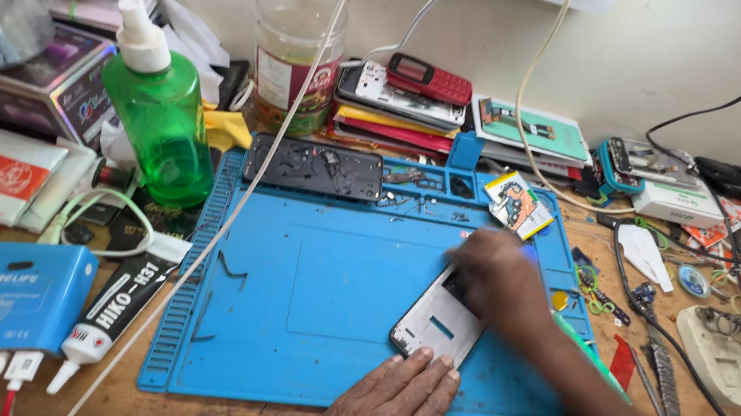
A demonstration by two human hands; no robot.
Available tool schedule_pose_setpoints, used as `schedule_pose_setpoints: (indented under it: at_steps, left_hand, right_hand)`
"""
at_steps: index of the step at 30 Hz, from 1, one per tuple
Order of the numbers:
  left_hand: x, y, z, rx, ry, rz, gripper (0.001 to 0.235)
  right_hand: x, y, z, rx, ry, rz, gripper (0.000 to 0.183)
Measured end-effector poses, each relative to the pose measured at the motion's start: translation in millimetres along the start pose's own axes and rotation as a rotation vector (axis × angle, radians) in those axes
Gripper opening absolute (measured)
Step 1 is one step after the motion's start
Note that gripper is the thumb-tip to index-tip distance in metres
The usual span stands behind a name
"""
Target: The person cleans the back of a disassembled smartphone using a cloth and a toothbrush. They wipe the surface repeatedly, switch tools, and continue scrubbing and wiping the same area throughout the clip.
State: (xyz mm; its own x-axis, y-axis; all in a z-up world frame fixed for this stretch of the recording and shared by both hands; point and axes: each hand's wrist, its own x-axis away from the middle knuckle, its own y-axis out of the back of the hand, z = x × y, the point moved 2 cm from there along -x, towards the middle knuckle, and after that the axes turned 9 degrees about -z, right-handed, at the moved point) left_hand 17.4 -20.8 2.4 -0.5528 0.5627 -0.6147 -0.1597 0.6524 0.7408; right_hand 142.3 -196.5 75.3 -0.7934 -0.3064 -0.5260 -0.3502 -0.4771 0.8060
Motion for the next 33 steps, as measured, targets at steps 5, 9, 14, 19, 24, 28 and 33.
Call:
schedule_pose_setpoints:
  at_steps: [5, 9, 14, 19, 24, 28, 33]
  left_hand:
    - [3.9, -0.9, 5.2, -0.089, -0.052, -0.023, 0.060]
    - [3.6, 23.3, 11.9, 0.146, 0.020, -0.129, 0.072]
    - [-25.1, 54.2, 10.2, 0.117, 0.358, 0.060, 0.078]
    - [-66.7, 39.0, 6.5, -0.006, 0.543, 0.293, 0.108]
    - [-67.6, 52.3, 22.8, -0.017, 0.382, 0.121, 0.089]
    - [-50.9, 83.7, 63.3, 0.166, 0.368, 0.148, 0.089]
    - [-31.5, 114.2, 72.4, 0.169, 0.325, 0.121, 0.090]
  right_hand:
    - [46.0, 1.2, -7.0, -0.476, 0.150, 0.153, 0.037]
    - [43.0, 62.9, -74.2, -0.121, -0.485, -0.110, 0.022]
    - [71.5, 84.2, -84.4, 0.257, -0.342, 0.021, 0.033]
    - [86.9, 66.4, -80.5, 0.282, -0.482, 0.151, 0.029]
    - [83.3, 85.9, -101.5, -0.168, -0.665, -0.007, 0.033]
    - [83.5, 87.9, -90.5, -0.695, -0.799, -0.054, 0.038]
    - [48.1, 66.7, -43.9, -0.703, -0.698, 0.034, 0.036]
